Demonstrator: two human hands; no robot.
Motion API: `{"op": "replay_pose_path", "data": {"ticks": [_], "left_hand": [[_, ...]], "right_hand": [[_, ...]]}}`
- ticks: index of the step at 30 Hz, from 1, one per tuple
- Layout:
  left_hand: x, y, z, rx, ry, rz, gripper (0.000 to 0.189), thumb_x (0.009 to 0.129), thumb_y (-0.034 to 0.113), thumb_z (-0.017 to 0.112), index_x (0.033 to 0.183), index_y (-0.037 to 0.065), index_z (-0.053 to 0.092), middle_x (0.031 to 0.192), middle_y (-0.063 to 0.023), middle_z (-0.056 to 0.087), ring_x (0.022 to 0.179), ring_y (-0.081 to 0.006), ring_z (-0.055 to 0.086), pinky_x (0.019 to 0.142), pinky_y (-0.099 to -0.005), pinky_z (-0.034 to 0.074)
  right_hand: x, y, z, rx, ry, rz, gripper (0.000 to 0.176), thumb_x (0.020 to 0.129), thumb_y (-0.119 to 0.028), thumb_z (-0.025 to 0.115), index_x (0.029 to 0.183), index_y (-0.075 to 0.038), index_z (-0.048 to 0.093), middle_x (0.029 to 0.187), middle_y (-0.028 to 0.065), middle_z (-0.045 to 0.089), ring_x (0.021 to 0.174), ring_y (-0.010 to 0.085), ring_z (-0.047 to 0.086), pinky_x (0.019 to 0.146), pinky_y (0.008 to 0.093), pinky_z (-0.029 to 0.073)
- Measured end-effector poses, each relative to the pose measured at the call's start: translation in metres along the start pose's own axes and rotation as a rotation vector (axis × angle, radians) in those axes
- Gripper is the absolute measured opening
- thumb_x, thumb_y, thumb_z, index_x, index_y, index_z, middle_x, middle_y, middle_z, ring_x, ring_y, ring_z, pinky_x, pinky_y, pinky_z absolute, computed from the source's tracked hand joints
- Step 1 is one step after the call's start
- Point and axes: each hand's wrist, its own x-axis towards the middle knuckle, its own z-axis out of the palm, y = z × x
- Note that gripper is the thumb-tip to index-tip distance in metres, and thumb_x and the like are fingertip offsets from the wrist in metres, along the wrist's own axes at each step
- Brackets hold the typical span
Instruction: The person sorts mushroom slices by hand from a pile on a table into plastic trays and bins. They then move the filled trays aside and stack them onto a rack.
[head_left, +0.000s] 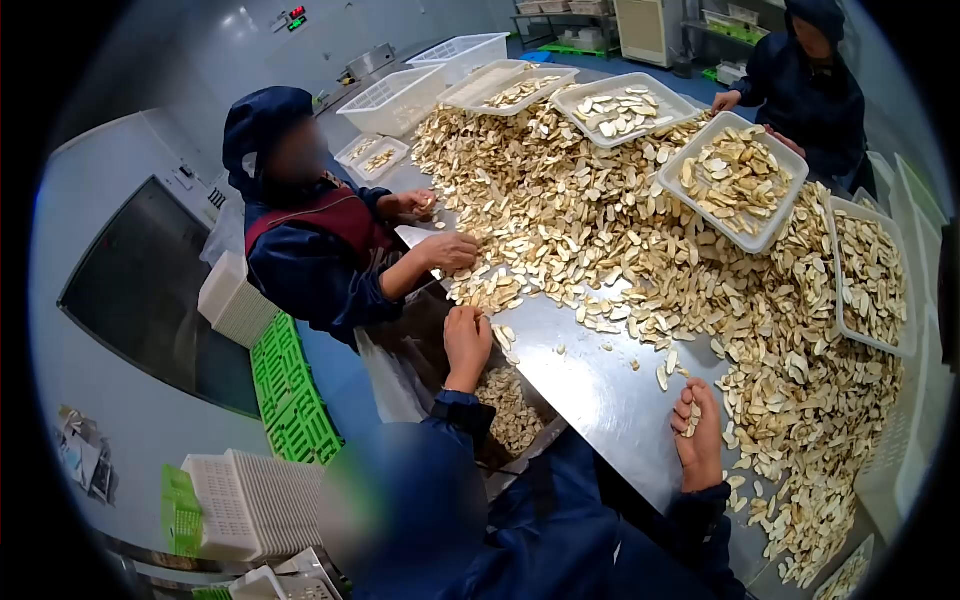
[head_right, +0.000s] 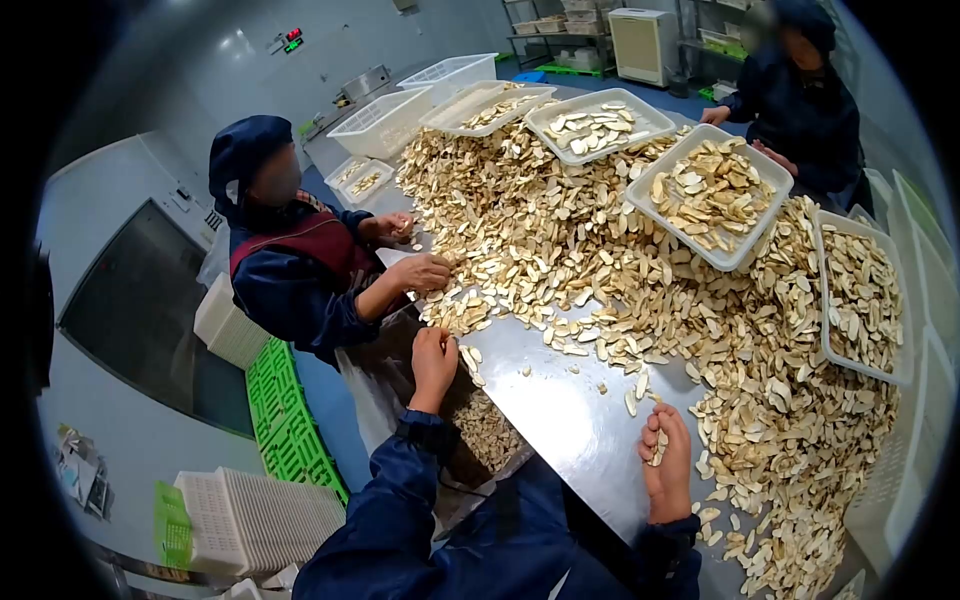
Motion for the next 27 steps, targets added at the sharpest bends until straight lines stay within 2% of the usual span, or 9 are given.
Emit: {"op": "replay_pose_path", "data": {"ticks": [3, 5, 8, 11, 15, 17, 19, 22, 27], "left_hand": [[0.005, 0.027, 0.0, -0.036, -0.053, 0.102, 0.012, 0.085, 0.009, 0.067, 0.094, 0.001, 0.064, 0.097, -0.016, 0.06, 0.096, -0.0365, 0.059, 0.084, -0.0458, 0.048], [0.005, 0.046, 0.013, -0.107, -0.111, 0.253, 0.029, 0.085, 0.018, 0.072, 0.108, 0.002, 0.066, 0.117, -0.0188, 0.062, 0.112, -0.0398, 0.057, 0.096, -0.0462, 0.046], [0.001, 0.078, 0.016, -0.141, -0.328, 0.484, 0.033, 0.086, 0.022, 0.071, 0.112, 0.003, 0.066, 0.13, -0.0211, 0.057, 0.121, -0.0418, 0.053, 0.102, -0.0483, 0.045], [-0.005, 0.077, 0.016, -0.171, -0.397, 0.522, 0.027, 0.086, 0.018, 0.07, 0.11, 0.005, 0.067, 0.124, -0.0199, 0.06, 0.114, -0.0402, 0.059, 0.098, -0.0466, 0.048], [0.007, 0.077, 0.001, 0.139, -0.478, 0.467, 0.028, 0.083, 0.018, 0.071, 0.107, 0.005, 0.069, 0.118, -0.0185, 0.064, 0.105, -0.0379, 0.062, 0.092, -0.0463, 0.051], [0.022, 0.095, 0.018, -0.044, -0.608, 0.495, 0.03, 0.083, 0.019, 0.071, 0.108, 0.004, 0.069, 0.116, -0.0191, 0.065, 0.106, -0.0386, 0.062, 0.092, -0.0453, 0.051], [0.031, 0.125, 0.043, -0.292, -0.546, 0.62, 0.024, 0.086, 0.013, 0.067, 0.108, 0.002, 0.068, 0.116, -0.0186, 0.066, 0.106, -0.0404, 0.062, 0.091, -0.0446, 0.052], [0.048, 0.171, 0.081, -0.347, -0.557, 0.606, 0.02, 0.087, 0.005, 0.064, 0.106, 0.001, 0.067, 0.111, -0.0178, 0.066, 0.104, -0.0399, 0.062, 0.09, -0.0447, 0.052], [0.045, 0.213, 0.121, -0.418, -0.516, 0.673, 0.031, 0.088, 0.019, 0.068, 0.114, 0.003, 0.065, 0.118, -0.0207, 0.063, 0.107, -0.0428, 0.06, 0.092, -0.0472, 0.05]], "right_hand": [[-0.001, 0.0, 0.001, 0.009, -0.009, 0.005, 0.012, 0.101, -0.012, 0.051, 0.11, -0.006, 0.055, 0.083, -0.0001, 0.052, 0.063, 0.0073, 0.047, 0.049, 0.0213, 0.037], [-0.003, -0.002, 0.002, 0.007, -0.014, 0.0, 0.012, 0.101, -0.012, 0.051, 0.111, -0.006, 0.055, 0.083, 0.0001, 0.052, 0.064, 0.0076, 0.047, 0.05, 0.0217, 0.037], [-0.001, -0.001, -0.003, -0.019, -0.014, -0.011, 0.013, 0.102, -0.012, 0.051, 0.112, -0.005, 0.055, 0.084, 0.0005, 0.053, 0.065, 0.008, 0.048, 0.052, 0.0224, 0.037], [-0.001, -0.002, -0.003, -0.004, 0.007, -0.002, 0.013, 0.102, -0.012, 0.052, 0.112, -0.005, 0.055, 0.084, 0.0003, 0.053, 0.064, 0.0079, 0.048, 0.052, 0.0225, 0.037], [-0.002, -0.002, -0.001, -0.015, -0.026, 0.014, 0.012, 0.101, -0.012, 0.053, 0.11, -0.005, 0.055, 0.083, 0.0006, 0.053, 0.064, 0.0083, 0.05, 0.051, 0.0226, 0.038], [-0.006, -0.003, 0.005, -0.036, -0.017, 0.032, 0.011, 0.1, -0.01, 0.053, 0.109, -0.004, 0.056, 0.083, 0.0009, 0.054, 0.064, 0.0087, 0.051, 0.051, 0.0225, 0.038], [-0.005, -0.003, 0.008, -0.074, -0.01, 0.033, 0.011, 0.1, -0.01, 0.053, 0.108, -0.004, 0.056, 0.082, 0.0011, 0.054, 0.064, 0.0088, 0.051, 0.05, 0.0226, 0.038], [-0.005, -0.004, 0.007, -0.077, 0.005, 0.02, 0.012, 0.099, -0.009, 0.053, 0.109, -0.003, 0.056, 0.082, 0.0015, 0.054, 0.064, 0.0089, 0.051, 0.05, 0.0227, 0.039], [-0.005, -0.005, 0.007, -0.083, -0.012, 0.031, 0.013, 0.1, -0.009, 0.053, 0.111, -0.003, 0.057, 0.082, 0.0012, 0.054, 0.065, 0.0093, 0.051, 0.052, 0.0228, 0.04]]}}
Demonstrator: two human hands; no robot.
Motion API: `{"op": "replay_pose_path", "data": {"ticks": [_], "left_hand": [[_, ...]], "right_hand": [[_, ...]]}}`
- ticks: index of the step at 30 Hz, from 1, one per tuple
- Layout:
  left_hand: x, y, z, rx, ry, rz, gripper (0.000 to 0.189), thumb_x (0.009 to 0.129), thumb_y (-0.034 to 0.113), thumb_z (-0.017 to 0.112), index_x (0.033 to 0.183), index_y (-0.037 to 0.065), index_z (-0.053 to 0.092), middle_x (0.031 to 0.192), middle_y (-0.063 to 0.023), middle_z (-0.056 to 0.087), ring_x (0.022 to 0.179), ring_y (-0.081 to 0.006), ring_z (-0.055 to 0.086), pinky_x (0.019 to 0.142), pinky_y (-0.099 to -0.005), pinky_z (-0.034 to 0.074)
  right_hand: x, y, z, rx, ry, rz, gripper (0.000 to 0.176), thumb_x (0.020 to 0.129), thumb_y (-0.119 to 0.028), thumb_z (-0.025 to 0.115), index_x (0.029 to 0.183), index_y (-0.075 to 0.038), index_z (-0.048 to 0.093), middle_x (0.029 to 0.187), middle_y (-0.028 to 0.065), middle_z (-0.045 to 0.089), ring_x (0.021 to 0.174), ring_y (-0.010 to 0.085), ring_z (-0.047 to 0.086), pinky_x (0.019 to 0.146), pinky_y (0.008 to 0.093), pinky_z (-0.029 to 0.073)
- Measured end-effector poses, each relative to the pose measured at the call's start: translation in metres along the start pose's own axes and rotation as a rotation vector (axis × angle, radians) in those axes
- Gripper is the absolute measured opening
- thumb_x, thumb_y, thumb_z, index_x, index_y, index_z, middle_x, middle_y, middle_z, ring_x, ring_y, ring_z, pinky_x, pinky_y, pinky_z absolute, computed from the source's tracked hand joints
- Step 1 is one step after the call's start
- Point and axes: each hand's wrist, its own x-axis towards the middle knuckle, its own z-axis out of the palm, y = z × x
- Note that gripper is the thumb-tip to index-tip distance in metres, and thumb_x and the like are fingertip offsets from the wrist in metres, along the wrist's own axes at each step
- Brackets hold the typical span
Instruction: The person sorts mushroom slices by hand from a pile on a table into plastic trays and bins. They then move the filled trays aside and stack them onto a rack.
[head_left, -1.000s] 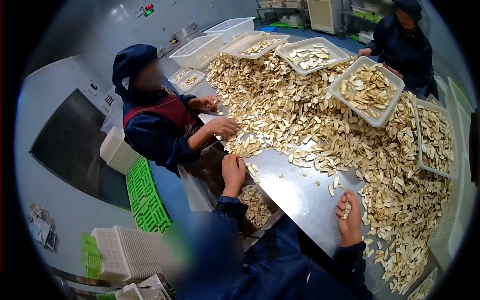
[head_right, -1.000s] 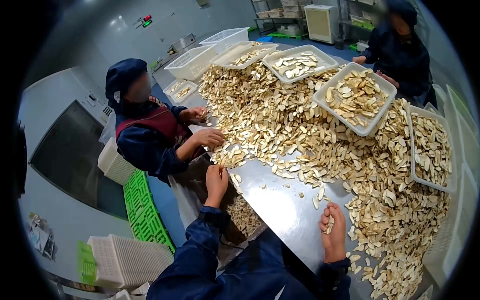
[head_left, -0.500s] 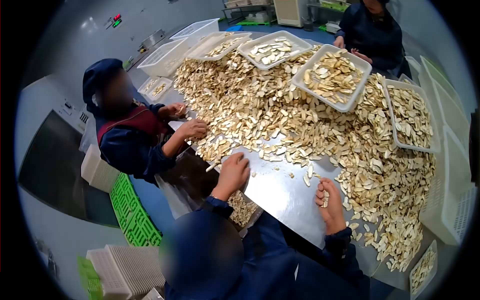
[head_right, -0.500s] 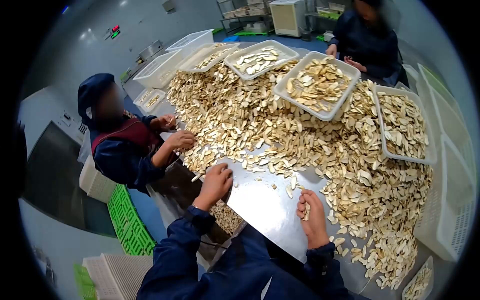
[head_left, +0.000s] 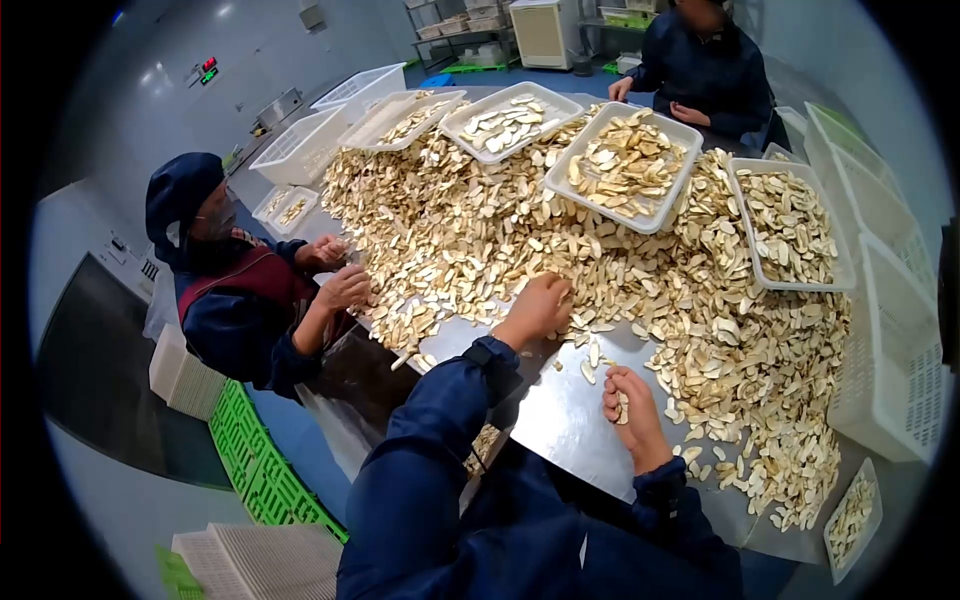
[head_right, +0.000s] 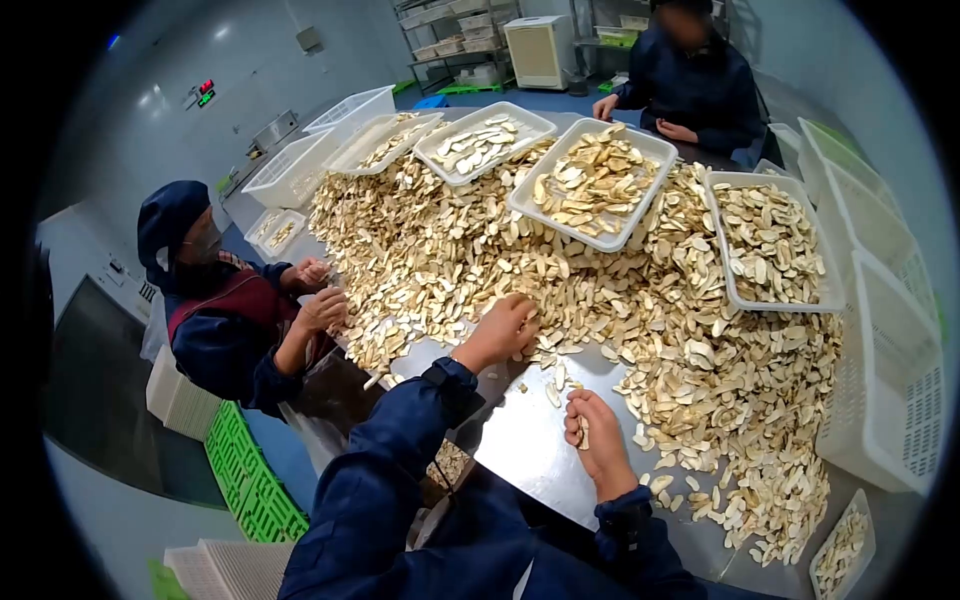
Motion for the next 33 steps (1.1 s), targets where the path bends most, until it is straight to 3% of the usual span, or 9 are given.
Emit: {"op": "replay_pose_path", "data": {"ticks": [2, 7, 14, 20, 21, 26, 28, 31, 33], "left_hand": [[-0.006, 0.005, 0.003, 0.047, -0.155, 0.138, 0.027, 0.089, 0.022, 0.068, 0.111, 0.006, 0.068, 0.116, -0.0185, 0.064, 0.107, -0.0408, 0.061, 0.092, -0.046, 0.051], [-0.006, 0.021, -0.021, -0.055, -0.495, 0.052, 0.025, 0.086, 0.022, 0.069, 0.106, 0.007, 0.069, 0.112, -0.0181, 0.063, 0.104, -0.0404, 0.06, 0.092, -0.0455, 0.051], [0.068, 0.026, 0.019, 0.074, 0.258, -0.055, 0.04, 0.084, 0.019, 0.074, 0.117, 0.002, 0.059, 0.114, -0.0223, 0.056, 0.104, -0.0418, 0.058, 0.09, -0.0471, 0.049], [0.08, 0.027, 0.032, 0.204, 0.235, -0.05, 0.039, 0.084, 0.021, 0.074, 0.118, 0.007, 0.062, 0.112, -0.0186, 0.061, 0.1, -0.0385, 0.062, 0.086, -0.048, 0.052], [0.077, 0.028, 0.03, 0.152, 0.188, -0.062, 0.026, 0.084, 0.018, 0.072, 0.107, 0.007, 0.068, 0.102, -0.0164, 0.066, 0.094, -0.0374, 0.064, 0.084, -0.048, 0.052], [0.022, 0.033, 0.01, 0.068, 0.042, 0.227, 0.017, 0.084, 0.018, 0.071, 0.093, 0.005, 0.073, 0.094, -0.0151, 0.067, 0.088, -0.0361, 0.064, 0.081, -0.046, 0.052], [-0.003, 0.042, 0.003, -0.079, 0.02, 0.198, 0.018, 0.085, 0.02, 0.072, 0.093, 0.005, 0.075, 0.092, -0.014, 0.067, 0.086, -0.0347, 0.063, 0.08, -0.0448, 0.051], [-0.03, 0.065, -0.013, -0.12, -0.034, -0.166, 0.02, 0.088, 0.024, 0.074, 0.091, 0.005, 0.076, 0.095, -0.0119, 0.069, 0.087, -0.0272, 0.067, 0.075, -0.0357, 0.053], [-0.048, 0.072, -0.01, -0.621, -0.137, -0.472, 0.03, 0.093, 0.023, 0.074, 0.113, 0.001, 0.07, 0.098, -0.0053, 0.07, 0.084, -0.0142, 0.065, 0.072, -0.0262, 0.051]], "right_hand": [[0.001, 0.001, -0.002, 0.006, -0.013, 0.0, 0.013, 0.1, -0.01, 0.053, 0.11, -0.004, 0.057, 0.082, 0.0011, 0.054, 0.065, 0.0092, 0.051, 0.052, 0.0226, 0.04], [0.001, 0.001, -0.001, 0.021, -0.03, 0.015, 0.012, 0.101, -0.011, 0.053, 0.11, -0.005, 0.058, 0.082, 0.0004, 0.053, 0.065, 0.0085, 0.051, 0.052, 0.0224, 0.04], [0.001, -0.001, 0.0, 0.001, -0.025, 0.02, 0.013, 0.1, -0.011, 0.052, 0.11, -0.004, 0.057, 0.082, 0.0001, 0.052, 0.065, 0.0084, 0.051, 0.052, 0.0225, 0.039], [0.003, -0.001, -0.002, 0.016, -0.047, 0.026, 0.013, 0.1, -0.011, 0.053, 0.111, -0.004, 0.057, 0.082, 0.0001, 0.053, 0.066, 0.0084, 0.052, 0.053, 0.0225, 0.04], [0.001, -0.001, -0.001, 0.012, -0.041, 0.024, 0.013, 0.1, -0.012, 0.053, 0.11, -0.005, 0.057, 0.083, 0.0, 0.053, 0.066, 0.0083, 0.052, 0.054, 0.0222, 0.04], [0.0, -0.002, 0.003, -0.018, -0.049, 0.015, 0.011, 0.101, -0.011, 0.05, 0.109, -0.005, 0.056, 0.083, 0.0, 0.053, 0.065, 0.008, 0.05, 0.053, 0.0216, 0.039], [0.0, -0.002, 0.002, -0.017, -0.056, 0.01, 0.011, 0.101, -0.012, 0.051, 0.108, -0.005, 0.056, 0.083, -0.0001, 0.053, 0.065, 0.008, 0.05, 0.053, 0.0215, 0.039], [0.001, 0.0, 0.0, -0.009, -0.043, 0.011, 0.012, 0.1, -0.011, 0.054, 0.109, -0.005, 0.058, 0.082, -0.0013, 0.053, 0.065, 0.0071, 0.051, 0.052, 0.0212, 0.04], [0.001, 0.001, 0.0, -0.006, -0.051, -0.005, 0.013, 0.099, -0.011, 0.054, 0.11, -0.005, 0.059, 0.083, -0.0014, 0.054, 0.065, 0.0068, 0.051, 0.052, 0.0208, 0.039]]}}
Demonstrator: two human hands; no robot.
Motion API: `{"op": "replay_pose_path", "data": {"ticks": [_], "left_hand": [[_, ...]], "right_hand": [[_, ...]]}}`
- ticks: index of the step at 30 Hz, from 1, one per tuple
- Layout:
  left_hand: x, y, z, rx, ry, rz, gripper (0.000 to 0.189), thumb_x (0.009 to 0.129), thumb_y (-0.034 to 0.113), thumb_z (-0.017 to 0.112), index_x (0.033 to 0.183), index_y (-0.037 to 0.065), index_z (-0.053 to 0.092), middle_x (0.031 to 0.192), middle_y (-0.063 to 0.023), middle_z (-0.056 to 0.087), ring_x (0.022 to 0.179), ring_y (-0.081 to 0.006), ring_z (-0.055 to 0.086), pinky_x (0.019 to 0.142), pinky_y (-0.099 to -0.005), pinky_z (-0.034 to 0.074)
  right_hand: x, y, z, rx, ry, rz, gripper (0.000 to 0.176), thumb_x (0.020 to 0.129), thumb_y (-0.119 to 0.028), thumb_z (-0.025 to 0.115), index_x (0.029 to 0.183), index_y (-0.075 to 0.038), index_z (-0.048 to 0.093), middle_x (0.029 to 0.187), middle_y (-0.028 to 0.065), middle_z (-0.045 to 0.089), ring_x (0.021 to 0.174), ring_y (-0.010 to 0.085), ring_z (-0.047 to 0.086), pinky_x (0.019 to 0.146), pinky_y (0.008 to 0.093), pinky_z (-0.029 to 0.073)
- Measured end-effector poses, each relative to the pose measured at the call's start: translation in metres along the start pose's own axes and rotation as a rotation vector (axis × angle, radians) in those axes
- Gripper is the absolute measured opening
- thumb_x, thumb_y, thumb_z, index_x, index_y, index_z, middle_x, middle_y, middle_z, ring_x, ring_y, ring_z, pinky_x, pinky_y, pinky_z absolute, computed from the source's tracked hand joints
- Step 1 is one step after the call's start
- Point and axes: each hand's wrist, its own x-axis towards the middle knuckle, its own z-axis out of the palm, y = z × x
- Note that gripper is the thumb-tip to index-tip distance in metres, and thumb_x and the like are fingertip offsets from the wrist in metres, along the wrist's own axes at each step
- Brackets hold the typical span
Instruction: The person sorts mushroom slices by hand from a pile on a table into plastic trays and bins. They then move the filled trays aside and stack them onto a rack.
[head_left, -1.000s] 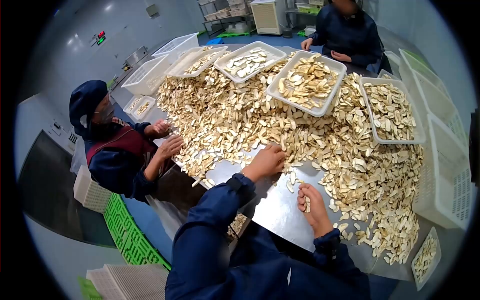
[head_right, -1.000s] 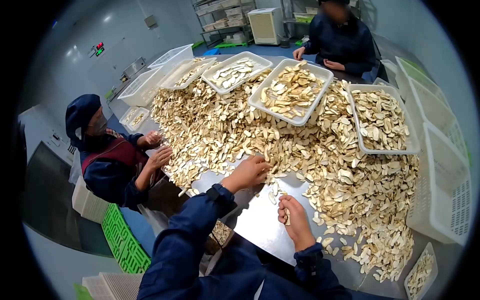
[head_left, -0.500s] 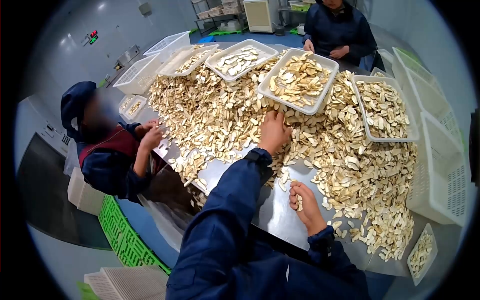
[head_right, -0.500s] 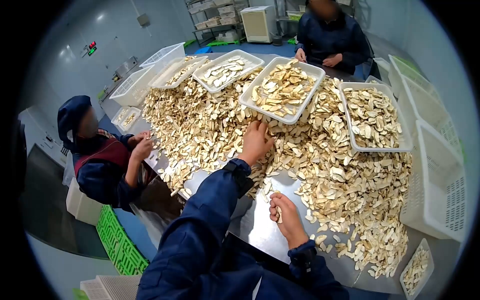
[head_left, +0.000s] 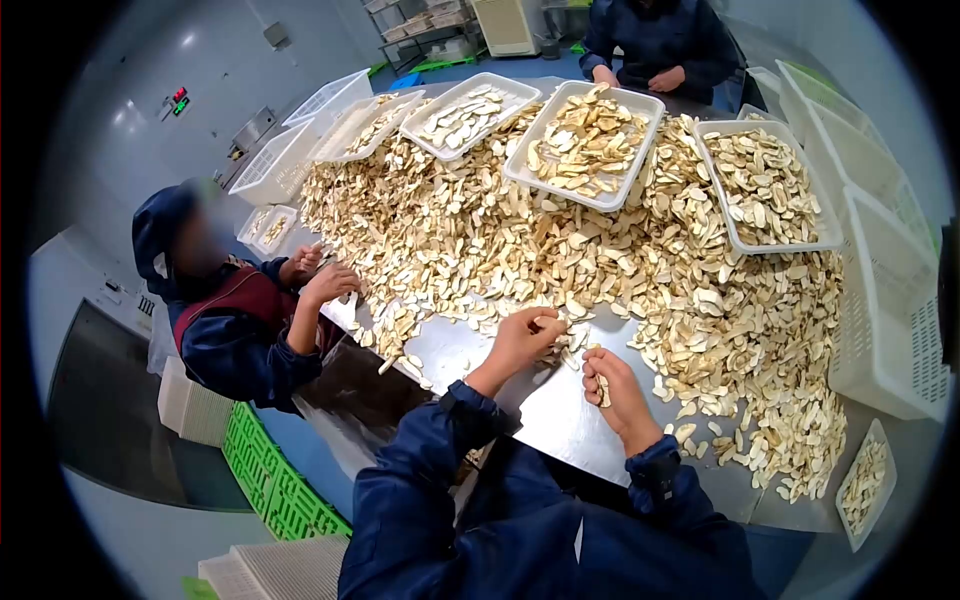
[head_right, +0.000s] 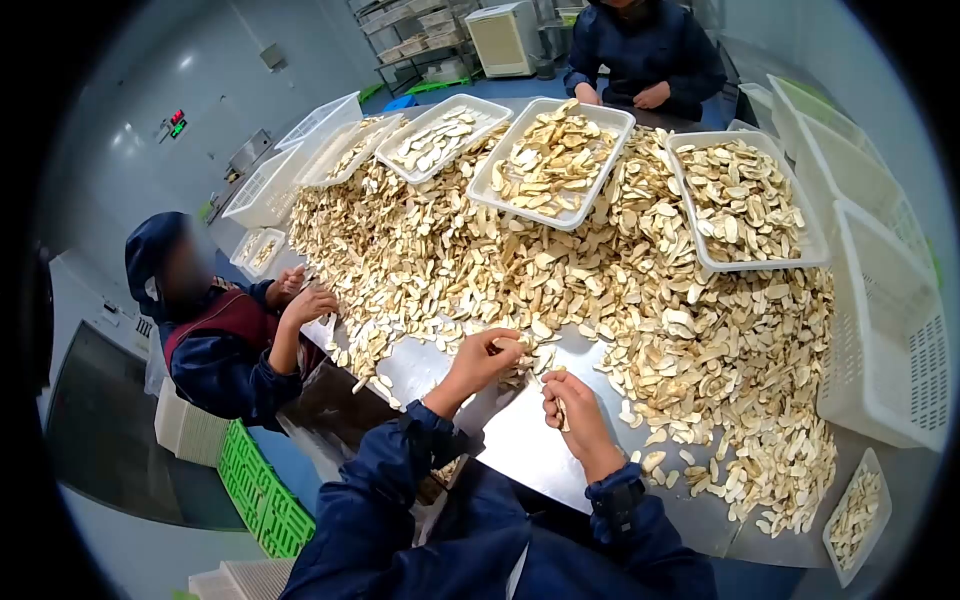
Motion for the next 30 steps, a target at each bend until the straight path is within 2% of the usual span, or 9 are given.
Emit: {"op": "replay_pose_path", "data": {"ticks": [1, 2, 3, 5, 8, 14, 23, 26, 30], "left_hand": [[-0.007, 0.003, 0.001, -0.283, -0.07, -0.087, 0.037, 0.094, 0.023, 0.073, 0.122, 0.0, 0.066, 0.099, -0.003, 0.069, 0.083, -0.0105, 0.064, 0.071, -0.0237, 0.05], [-0.016, 0.008, -0.001, -0.343, -0.148, -0.17, 0.048, 0.096, 0.021, 0.071, 0.134, -0.003, 0.055, 0.101, -0.0015, 0.068, 0.086, -0.0097, 0.064, 0.077, -0.0238, 0.052], [-0.02, 0.001, 0.002, -0.368, -0.176, -0.205, 0.043, 0.1, 0.019, 0.066, 0.135, -0.002, 0.055, 0.104, -0.0022, 0.068, 0.088, -0.0103, 0.064, 0.082, -0.0241, 0.053], [-0.024, -0.016, 0.011, -0.625, -0.205, -0.203, 0.04, 0.104, 0.017, 0.058, 0.14, 0.0, 0.052, 0.109, -0.0032, 0.067, 0.091, -0.0108, 0.064, 0.086, -0.0256, 0.054], [-0.04, 0.019, 0.016, -0.667, -0.124, -0.266, 0.041, 0.106, 0.016, 0.053, 0.144, 0.001, 0.049, 0.113, -0.0038, 0.066, 0.093, -0.0109, 0.064, 0.088, -0.0271, 0.054], [-0.043, 0.007, 0.02, -0.765, -0.128, -0.284, 0.044, 0.106, 0.017, 0.052, 0.147, 0.002, 0.045, 0.118, -0.0049, 0.066, 0.092, -0.0106, 0.065, 0.084, -0.0235, 0.055], [-0.049, 0.021, 0.014, -0.916, -0.077, -0.454, 0.048, 0.107, 0.009, 0.046, 0.152, -0.001, 0.035, 0.118, -0.0167, 0.067, 0.092, -0.0175, 0.07, 0.075, -0.0241, 0.057], [-0.05, 0.019, 0.019, -0.957, -0.038, -0.452, 0.047, 0.106, 0.008, 0.048, 0.151, -0.002, 0.037, 0.116, -0.0165, 0.068, 0.092, -0.0183, 0.071, 0.074, -0.0257, 0.057], [-0.058, 0.021, 0.018, -0.902, -0.12, -0.429, 0.045, 0.105, 0.012, 0.054, 0.146, -0.003, 0.044, 0.115, -0.0153, 0.069, 0.093, -0.0176, 0.07, 0.076, -0.0262, 0.057]], "right_hand": [[0.0, 0.0, 0.0, 0.002, 0.004, 0.004, 0.013, 0.099, -0.011, 0.054, 0.11, -0.005, 0.059, 0.083, -0.0013, 0.054, 0.065, 0.0067, 0.051, 0.052, 0.0209, 0.039], [0.0, 0.0, 0.0, 0.001, 0.009, 0.006, 0.013, 0.1, -0.011, 0.054, 0.111, -0.005, 0.059, 0.083, -0.0013, 0.054, 0.064, 0.0066, 0.051, 0.052, 0.0209, 0.039], [0.0, 0.0, 0.0, 0.001, 0.016, 0.008, 0.014, 0.1, -0.011, 0.054, 0.111, -0.005, 0.059, 0.083, -0.0013, 0.054, 0.064, 0.0065, 0.05, 0.052, 0.0209, 0.039], [0.001, 0.002, -0.002, -0.003, 0.01, -0.012, 0.014, 0.1, -0.01, 0.053, 0.112, -0.005, 0.059, 0.082, -0.0011, 0.053, 0.064, 0.0063, 0.05, 0.052, 0.0208, 0.039], [0.001, 0.0, 0.0, -0.028, 0.034, -0.032, 0.015, 0.099, -0.01, 0.054, 0.113, -0.005, 0.058, 0.08, -0.0012, 0.054, 0.063, 0.0061, 0.05, 0.051, 0.0205, 0.039], [0.0, 0.0, 0.001, -0.067, 0.053, -0.035, 0.015, 0.099, -0.011, 0.055, 0.113, -0.005, 0.058, 0.079, -0.0013, 0.054, 0.063, 0.006, 0.05, 0.05, 0.0205, 0.039], [0.001, 0.001, -0.003, -0.066, 0.057, -0.043, 0.015, 0.1, -0.012, 0.056, 0.113, -0.004, 0.059, 0.08, -0.0016, 0.054, 0.063, 0.0055, 0.051, 0.05, 0.0201, 0.04], [0.001, 0.003, -0.002, -0.071, 0.053, -0.063, 0.016, 0.101, -0.015, 0.058, 0.113, -0.004, 0.059, 0.081, -0.0017, 0.054, 0.063, 0.0054, 0.051, 0.051, 0.02, 0.04], [0.002, 0.005, -0.001, -0.115, 0.094, -0.079, 0.018, 0.102, -0.02, 0.059, 0.112, -0.004, 0.059, 0.081, -0.0019, 0.054, 0.063, 0.0053, 0.05, 0.051, 0.0204, 0.04]]}}
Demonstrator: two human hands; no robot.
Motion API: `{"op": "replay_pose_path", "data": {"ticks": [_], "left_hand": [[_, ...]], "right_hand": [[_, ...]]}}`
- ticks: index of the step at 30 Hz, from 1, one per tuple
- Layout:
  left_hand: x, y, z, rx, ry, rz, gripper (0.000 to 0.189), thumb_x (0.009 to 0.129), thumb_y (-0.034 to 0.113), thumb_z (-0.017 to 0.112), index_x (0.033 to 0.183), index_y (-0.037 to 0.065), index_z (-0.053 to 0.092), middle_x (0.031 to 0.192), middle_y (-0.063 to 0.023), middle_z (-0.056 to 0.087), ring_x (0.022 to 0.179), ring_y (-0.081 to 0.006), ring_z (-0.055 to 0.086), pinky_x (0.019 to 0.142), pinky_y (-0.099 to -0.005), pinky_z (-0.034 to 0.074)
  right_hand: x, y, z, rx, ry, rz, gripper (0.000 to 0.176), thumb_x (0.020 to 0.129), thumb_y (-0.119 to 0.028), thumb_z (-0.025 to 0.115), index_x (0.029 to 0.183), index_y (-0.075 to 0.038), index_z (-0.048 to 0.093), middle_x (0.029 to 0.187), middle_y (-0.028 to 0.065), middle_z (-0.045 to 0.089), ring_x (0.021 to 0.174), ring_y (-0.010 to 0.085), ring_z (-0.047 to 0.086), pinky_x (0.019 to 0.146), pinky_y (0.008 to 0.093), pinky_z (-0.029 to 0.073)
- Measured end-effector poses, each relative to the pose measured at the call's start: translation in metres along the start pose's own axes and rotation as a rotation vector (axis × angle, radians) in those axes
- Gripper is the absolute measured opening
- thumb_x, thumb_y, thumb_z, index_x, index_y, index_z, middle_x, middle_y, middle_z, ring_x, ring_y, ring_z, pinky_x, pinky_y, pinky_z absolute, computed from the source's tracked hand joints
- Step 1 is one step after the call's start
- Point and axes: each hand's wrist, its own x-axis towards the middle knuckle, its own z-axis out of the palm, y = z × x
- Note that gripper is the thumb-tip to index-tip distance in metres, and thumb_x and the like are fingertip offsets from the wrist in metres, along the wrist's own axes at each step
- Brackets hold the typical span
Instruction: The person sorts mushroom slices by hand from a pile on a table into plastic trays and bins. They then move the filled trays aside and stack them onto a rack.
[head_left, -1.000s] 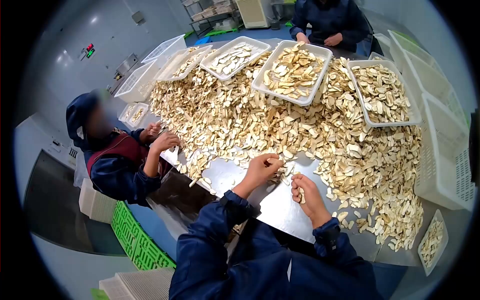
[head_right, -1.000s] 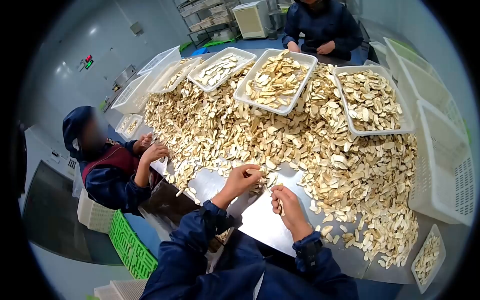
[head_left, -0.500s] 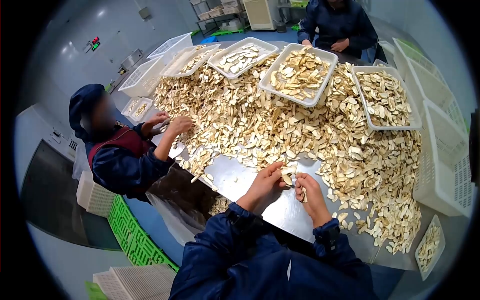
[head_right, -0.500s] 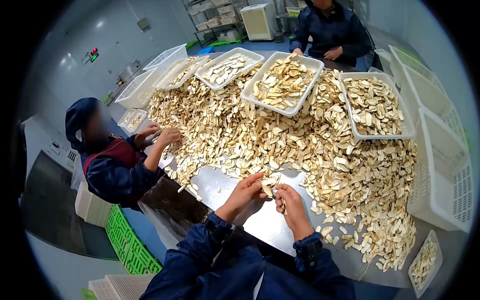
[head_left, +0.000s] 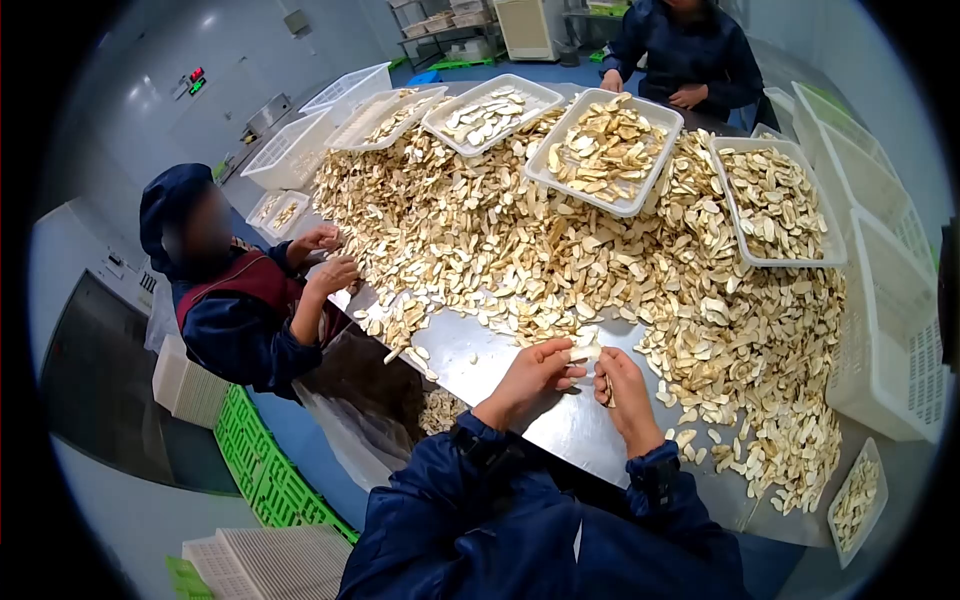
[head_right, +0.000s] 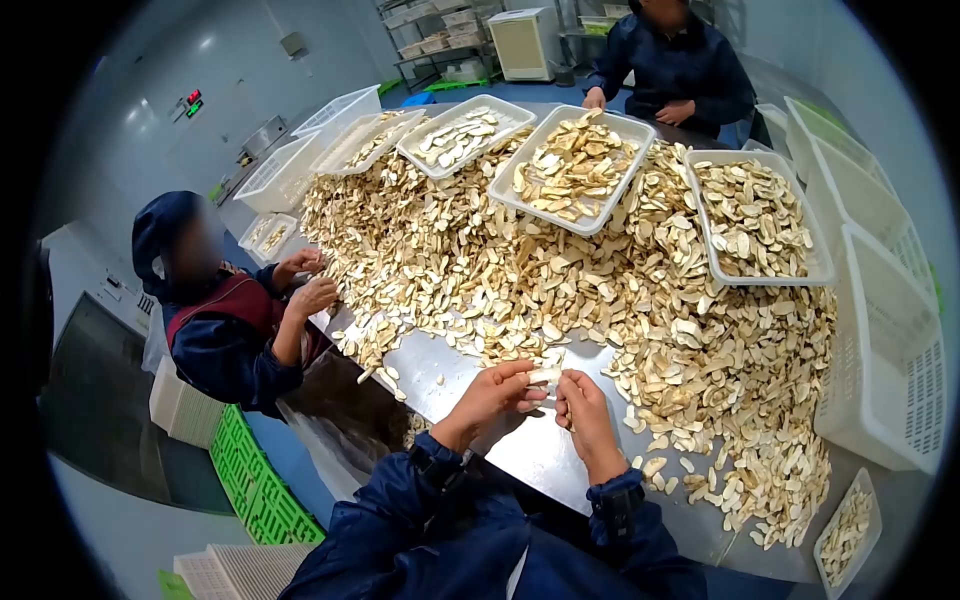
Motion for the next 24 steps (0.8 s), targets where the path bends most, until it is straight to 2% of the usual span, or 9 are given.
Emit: {"op": "replay_pose_path", "data": {"ticks": [3, 6, 12, 15, 19, 24], "left_hand": [[0.0, -0.007, -0.005, 0.143, 0.017, 0.041, 0.041, 0.106, 0.017, 0.053, 0.142, -0.003, 0.048, 0.115, -0.0156, 0.071, 0.095, -0.0179, 0.071, 0.078, -0.0259, 0.057], [-0.002, -0.012, -0.012, 0.038, -0.032, 0.031, 0.038, 0.107, 0.021, 0.053, 0.137, -0.003, 0.051, 0.114, -0.0159, 0.071, 0.093, -0.018, 0.071, 0.077, -0.0263, 0.057], [-0.004, -0.02, -0.017, -0.007, -0.032, 0.005, 0.033, 0.107, 0.03, 0.054, 0.12, 0.0, 0.061, 0.101, -0.0098, 0.07, 0.083, -0.0149, 0.069, 0.07, -0.0246, 0.056], [-0.005, -0.019, -0.016, 0.126, -0.011, 0.028, 0.031, 0.106, 0.029, 0.055, 0.114, 0.001, 0.063, 0.098, -0.0075, 0.07, 0.077, -0.0117, 0.066, 0.068, -0.0236, 0.055], [0.0, -0.024, -0.023, 0.204, -0.048, 0.099, 0.021, 0.105, 0.022, 0.059, 0.111, 0.003, 0.066, 0.089, -0.0015, 0.07, 0.072, -0.0063, 0.064, 0.065, -0.0198, 0.052], [0.003, -0.031, -0.021, 0.262, -0.09, 0.101, 0.02, 0.103, 0.02, 0.06, 0.111, 0.002, 0.066, 0.089, -0.0007, 0.069, 0.072, -0.0053, 0.063, 0.064, -0.0188, 0.052]], "right_hand": [[0.001, 0.001, 0.0, -0.039, 0.012, -0.018, 0.018, 0.102, -0.022, 0.06, 0.108, -0.005, 0.059, 0.08, -0.002, 0.054, 0.063, 0.0052, 0.05, 0.051, 0.0208, 0.04], [0.002, 0.003, -0.003, -0.058, 0.014, -0.036, 0.018, 0.102, -0.023, 0.061, 0.104, -0.005, 0.06, 0.078, -0.0023, 0.054, 0.062, 0.0052, 0.049, 0.051, 0.0209, 0.039], [0.003, 0.004, -0.004, -0.078, 0.026, -0.051, 0.018, 0.101, -0.023, 0.062, 0.101, -0.005, 0.06, 0.075, -0.0024, 0.053, 0.06, 0.0052, 0.048, 0.049, 0.021, 0.038], [0.002, 0.004, -0.003, -0.107, 0.034, -0.049, 0.018, 0.101, -0.023, 0.062, 0.1, -0.005, 0.06, 0.074, -0.0023, 0.053, 0.059, 0.0052, 0.048, 0.048, 0.0207, 0.038], [-0.002, 0.002, 0.001, -0.197, 0.046, -0.076, 0.018, 0.1, -0.022, 0.062, 0.099, -0.005, 0.06, 0.069, -0.0026, 0.053, 0.055, 0.0054, 0.046, 0.047, 0.0208, 0.037], [-0.004, 0.009, 0.008, -0.41, 0.025, -0.139, 0.018, 0.098, -0.022, 0.064, 0.096, -0.005, 0.064, 0.066, -0.0027, 0.055, 0.054, 0.0051, 0.048, 0.049, 0.0213, 0.038]]}}
